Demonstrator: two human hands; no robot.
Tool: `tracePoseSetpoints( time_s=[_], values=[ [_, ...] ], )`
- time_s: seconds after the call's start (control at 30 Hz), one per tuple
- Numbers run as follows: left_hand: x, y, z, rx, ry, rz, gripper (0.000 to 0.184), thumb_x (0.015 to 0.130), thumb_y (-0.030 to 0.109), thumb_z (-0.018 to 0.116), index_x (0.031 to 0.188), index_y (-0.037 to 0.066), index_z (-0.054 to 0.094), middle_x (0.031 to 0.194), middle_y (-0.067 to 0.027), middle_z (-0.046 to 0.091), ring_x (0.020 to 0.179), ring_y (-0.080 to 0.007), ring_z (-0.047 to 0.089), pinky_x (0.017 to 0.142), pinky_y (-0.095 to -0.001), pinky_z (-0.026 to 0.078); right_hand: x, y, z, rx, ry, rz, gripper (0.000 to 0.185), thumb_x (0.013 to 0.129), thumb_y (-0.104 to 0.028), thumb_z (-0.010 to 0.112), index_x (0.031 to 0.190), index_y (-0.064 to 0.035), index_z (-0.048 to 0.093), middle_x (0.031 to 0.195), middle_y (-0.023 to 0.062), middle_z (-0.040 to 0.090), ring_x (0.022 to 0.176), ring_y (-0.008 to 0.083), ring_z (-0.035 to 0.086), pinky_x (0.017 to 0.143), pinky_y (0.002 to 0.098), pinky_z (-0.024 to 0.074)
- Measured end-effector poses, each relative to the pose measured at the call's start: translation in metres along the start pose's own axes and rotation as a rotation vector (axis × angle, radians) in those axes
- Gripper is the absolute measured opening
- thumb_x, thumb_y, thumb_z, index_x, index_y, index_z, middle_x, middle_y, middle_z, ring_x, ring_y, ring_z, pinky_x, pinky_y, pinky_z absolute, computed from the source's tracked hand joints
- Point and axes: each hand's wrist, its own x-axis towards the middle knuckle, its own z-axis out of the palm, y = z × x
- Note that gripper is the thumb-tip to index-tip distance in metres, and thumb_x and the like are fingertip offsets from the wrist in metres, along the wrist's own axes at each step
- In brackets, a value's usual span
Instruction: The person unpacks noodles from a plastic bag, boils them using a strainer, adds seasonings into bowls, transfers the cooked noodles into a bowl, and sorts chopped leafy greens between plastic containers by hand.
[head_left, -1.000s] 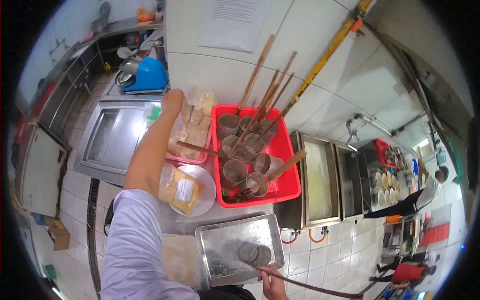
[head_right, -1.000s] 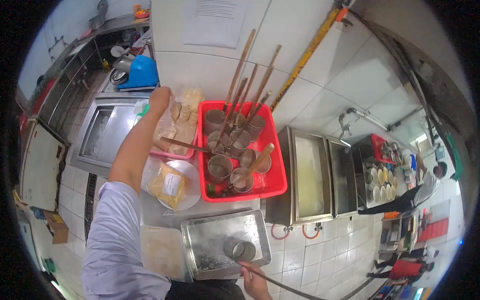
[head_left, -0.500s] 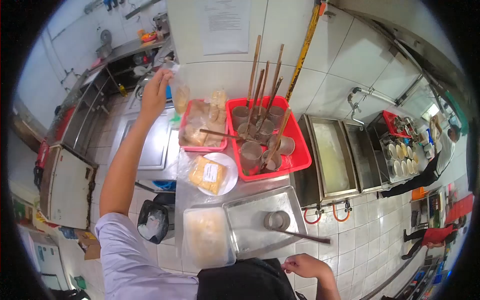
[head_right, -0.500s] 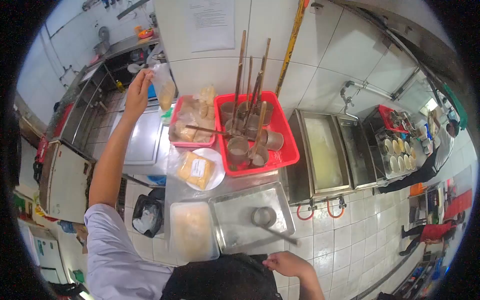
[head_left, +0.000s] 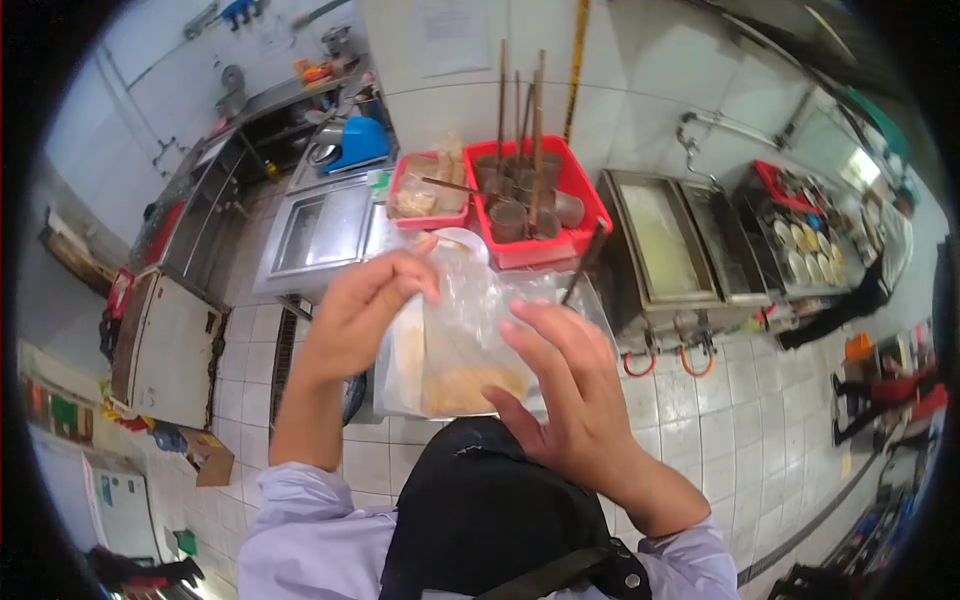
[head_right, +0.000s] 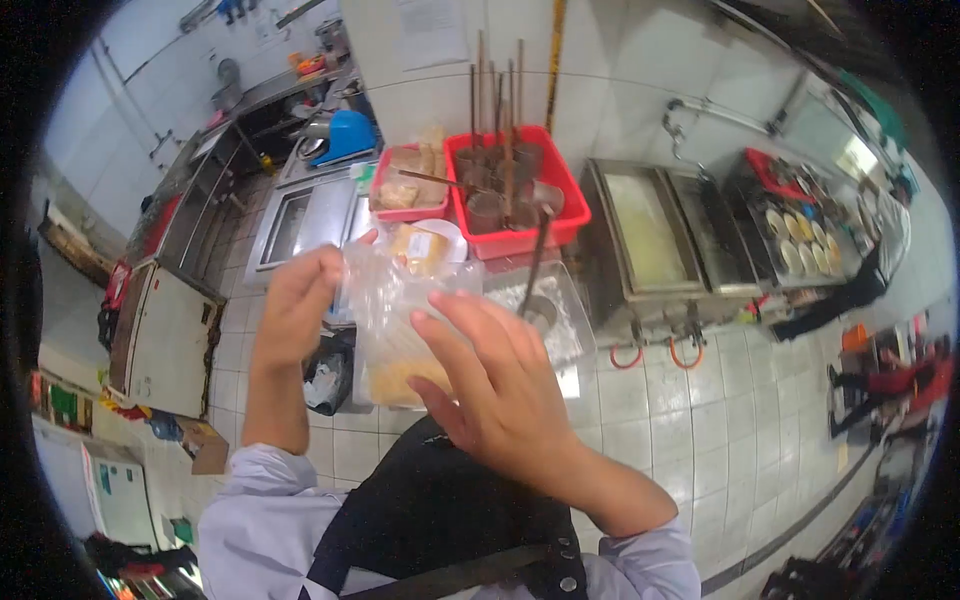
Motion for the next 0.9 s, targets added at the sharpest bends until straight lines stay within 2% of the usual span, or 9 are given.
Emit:
tracePoseSetpoints(
  time_s=[0.07,0.13,0.23,0.4,0.47,0.57,0.67,0.77,0.9],
  values=[
    [-0.025,0.004,0.04,-0.051,-0.021,0.088,0.015,0.108,0.005,0.056,0.097,0.002,0.067,0.09,-0.0028,0.069,0.09,-0.014,0.065,0.131,-0.0552,0.021,-0.024,-0.008,-0.007,-0.064,0.033,0.036,0.066,0.081,-0.02,0.088,0.141,-0.009,0.06,0.146,0.0164,0.057,0.126,0.0382,0.058,0.102,0.0494,0.0451],
    [-0.042,0.003,0.07,-0.076,-0.042,0.142,0.015,0.107,0.005,0.057,0.097,0.002,0.067,0.084,-0.0034,0.069,0.085,-0.0152,0.066,0.133,-0.0579,0.015,-0.051,-0.018,-0.018,-0.078,0.098,0.113,0.058,0.08,-0.024,0.089,0.132,-0.0101,0.065,0.135,0.0108,0.064,0.125,0.0362,0.057,0.102,0.0485,0.0406],
    [-0.057,0.009,0.109,-0.064,-0.082,0.164,0.015,0.105,0.004,0.057,0.094,0.002,0.068,0.083,-0.0059,0.07,0.084,-0.0184,0.07,0.132,-0.0585,0.015,-0.092,-0.028,-0.04,-0.135,0.091,0.172,0.037,0.079,-0.021,0.09,0.108,-0.011,0.07,0.113,0.0036,0.067,0.115,0.033,0.058,0.098,0.0476,0.0396],
    [-0.071,0.024,0.163,0.026,-0.2,0.18,0.017,0.104,0.003,0.057,0.093,0.003,0.07,0.087,-0.0067,0.075,0.088,-0.0225,0.074,0.132,-0.0591,0.014,-0.157,-0.045,-0.07,-0.066,0.032,0.027,0.027,0.081,-0.019,0.089,0.095,-0.0118,0.067,0.101,0.0042,0.067,0.098,0.0289,0.062,0.088,0.0453,0.0482],
    [-0.075,0.007,0.185,-0.062,-0.285,0.148,0.016,0.107,0.007,0.058,0.096,0.003,0.07,0.095,-0.0066,0.076,0.096,-0.02,0.073,0.132,-0.057,0.017,-0.171,-0.056,-0.078,-0.083,-0.101,0.054,0.021,0.089,-0.023,0.08,0.098,-0.0101,0.066,0.096,0.0054,0.064,0.098,0.0307,0.063,0.086,0.0457,0.048],
    [-0.092,-0.011,0.237,-0.452,-0.342,-0.04,0.018,0.11,0.015,0.059,0.1,0.003,0.069,0.102,-0.0066,0.074,0.098,-0.0175,0.069,0.131,-0.0538,0.022,-0.18,-0.063,-0.088,-0.226,-0.002,-0.052,0.024,0.094,-0.028,0.076,0.101,-0.0082,0.064,0.093,0.007,0.064,0.1,0.032,0.062,0.088,0.045,0.0493],
    [-0.11,-0.043,0.271,-0.556,-0.319,-0.207,0.022,0.112,0.021,0.058,0.103,0.003,0.068,0.103,-0.0072,0.071,0.097,-0.0174,0.066,0.128,-0.051,0.028,-0.205,-0.067,-0.097,-0.172,0.002,0.068,0.024,0.098,-0.027,0.071,0.107,-0.0069,0.063,0.094,0.0102,0.064,0.099,0.0336,0.065,0.085,0.047,0.0513],
    [-0.113,-0.027,0.292,-0.578,-0.384,-0.023,0.024,0.112,0.021,0.057,0.1,0.004,0.068,0.097,-0.004,0.07,0.095,-0.0175,0.066,0.126,-0.0508,0.03,-0.25,-0.076,-0.104,0.044,-0.257,0.466,0.027,0.101,-0.028,0.067,0.113,-0.0041,0.06,0.095,0.0155,0.066,0.094,0.0377,0.068,0.08,0.0496,0.0538],
    [-0.11,-0.001,0.304,-0.36,-0.591,0.182,0.021,0.111,0.017,0.056,0.1,0.004,0.068,0.1,-0.0039,0.073,0.099,-0.015,0.068,0.13,-0.0554,0.025,-0.282,-0.105,-0.116,-0.232,-0.316,0.651,0.029,0.106,-0.032,0.061,0.103,-0.004,0.068,0.087,0.0209,0.07,0.081,0.0432,0.07,0.074,0.054,0.0549]
  ],
)
